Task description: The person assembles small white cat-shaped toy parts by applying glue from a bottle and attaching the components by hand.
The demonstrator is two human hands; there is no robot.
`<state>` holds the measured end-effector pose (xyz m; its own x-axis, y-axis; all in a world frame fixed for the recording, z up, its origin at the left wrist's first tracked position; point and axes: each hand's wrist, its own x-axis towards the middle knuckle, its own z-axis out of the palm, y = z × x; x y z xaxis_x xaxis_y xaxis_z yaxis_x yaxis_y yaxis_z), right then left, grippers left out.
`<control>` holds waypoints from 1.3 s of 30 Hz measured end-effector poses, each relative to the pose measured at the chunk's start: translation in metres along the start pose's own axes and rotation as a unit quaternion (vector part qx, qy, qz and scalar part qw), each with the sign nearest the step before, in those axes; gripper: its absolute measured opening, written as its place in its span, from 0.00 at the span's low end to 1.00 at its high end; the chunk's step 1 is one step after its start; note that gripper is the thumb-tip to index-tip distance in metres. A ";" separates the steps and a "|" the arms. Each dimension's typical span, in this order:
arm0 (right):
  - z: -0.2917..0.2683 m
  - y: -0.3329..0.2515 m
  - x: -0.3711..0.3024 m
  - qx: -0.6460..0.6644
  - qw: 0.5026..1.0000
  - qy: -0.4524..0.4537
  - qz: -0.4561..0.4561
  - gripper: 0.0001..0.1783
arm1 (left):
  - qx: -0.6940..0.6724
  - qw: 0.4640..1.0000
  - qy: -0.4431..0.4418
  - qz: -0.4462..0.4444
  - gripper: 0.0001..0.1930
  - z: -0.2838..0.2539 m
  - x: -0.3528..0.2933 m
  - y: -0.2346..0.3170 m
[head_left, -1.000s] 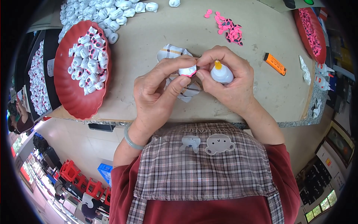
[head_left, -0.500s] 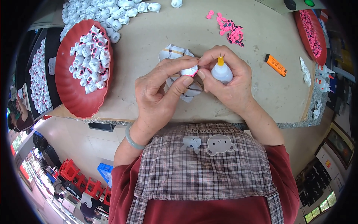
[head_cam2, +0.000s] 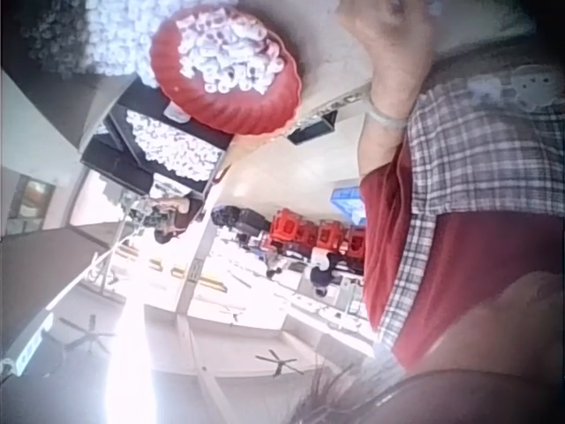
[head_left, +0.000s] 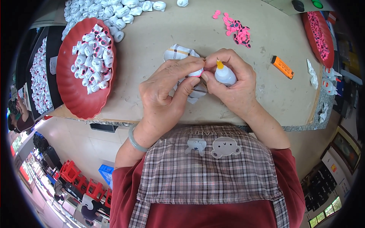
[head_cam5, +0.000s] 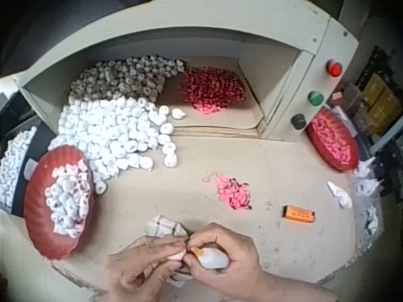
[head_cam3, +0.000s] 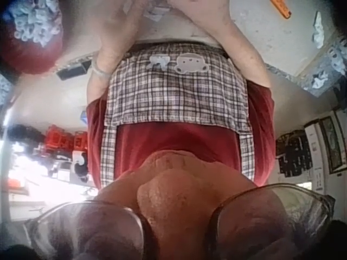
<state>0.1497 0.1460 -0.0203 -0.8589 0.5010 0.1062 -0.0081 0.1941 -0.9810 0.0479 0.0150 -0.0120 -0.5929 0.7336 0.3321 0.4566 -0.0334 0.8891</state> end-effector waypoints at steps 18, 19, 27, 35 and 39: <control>-0.008 -0.018 0.008 0.148 0.985 0.021 0.081 0.11 | -0.566 0.772 -0.010 -0.288 0.16 -0.033 0.010 -0.007; -0.008 -0.018 0.007 0.140 0.986 0.020 0.090 0.11 | -0.564 0.775 -0.010 -0.285 0.16 -0.034 0.010 -0.008; -0.009 -0.018 0.007 0.124 0.987 0.007 0.106 0.08 | -0.565 0.784 0.039 -0.256 0.17 -0.055 0.010 -0.005; -0.013 -0.018 0.006 0.099 0.988 0.008 0.118 0.07 | 0.109 0.962 0.247 -0.037 0.13 -0.126 0.024 0.000; -0.014 -0.019 0.006 0.088 0.990 -0.003 0.114 0.06 | -0.047 0.960 0.244 -0.130 0.14 -0.127 0.032 0.007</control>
<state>0.1520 0.1571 0.0008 -0.8521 0.5092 -0.1208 0.0970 -0.0732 -0.9926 -0.0521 -0.0479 0.0446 -0.9293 0.3206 0.1834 0.2033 0.0293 0.9787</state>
